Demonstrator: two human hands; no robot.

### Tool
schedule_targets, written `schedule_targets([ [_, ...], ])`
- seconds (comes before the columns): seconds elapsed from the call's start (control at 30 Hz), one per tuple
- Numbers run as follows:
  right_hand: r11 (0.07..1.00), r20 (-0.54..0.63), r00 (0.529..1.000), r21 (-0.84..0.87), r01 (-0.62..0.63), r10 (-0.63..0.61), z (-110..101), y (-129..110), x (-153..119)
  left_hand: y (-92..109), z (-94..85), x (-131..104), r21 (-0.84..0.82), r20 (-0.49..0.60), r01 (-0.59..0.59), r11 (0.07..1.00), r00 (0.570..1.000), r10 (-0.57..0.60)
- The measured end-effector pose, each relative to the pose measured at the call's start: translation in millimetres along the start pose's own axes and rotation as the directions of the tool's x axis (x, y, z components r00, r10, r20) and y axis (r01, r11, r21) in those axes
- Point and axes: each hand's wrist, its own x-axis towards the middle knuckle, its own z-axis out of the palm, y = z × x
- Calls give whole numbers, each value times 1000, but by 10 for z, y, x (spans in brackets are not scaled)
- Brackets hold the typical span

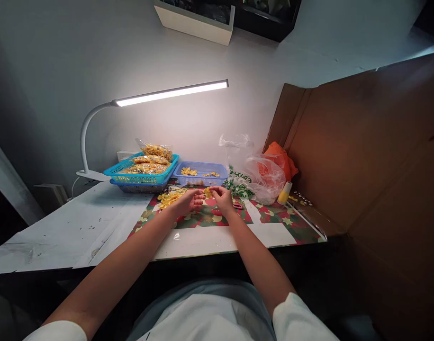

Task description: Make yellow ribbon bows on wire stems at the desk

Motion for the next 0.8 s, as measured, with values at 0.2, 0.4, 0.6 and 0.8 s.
schedule_targets([
  [0.2, 995, 31, 998, -70, 64, -62, -8, 10, -5, -3, -84, 32, -107, 152, 153, 982, 979, -136],
  [0.4, 928, 168, 946, -207, 310, -279, -14, -47, -46, -4, -187, 75, -234, 305, 333, 913, 917, -257],
  [0.6, 869, 232, 904, -271, 414, -359, -26, -79, -64, -25, -202, 113, -292, 229, 308, 905, 942, -246],
  [0.8, 897, 71, 929, -244, 369, -363, -38, -114, -51, -12, -167, 86, -341, 178, 223, 913, 969, -170],
])
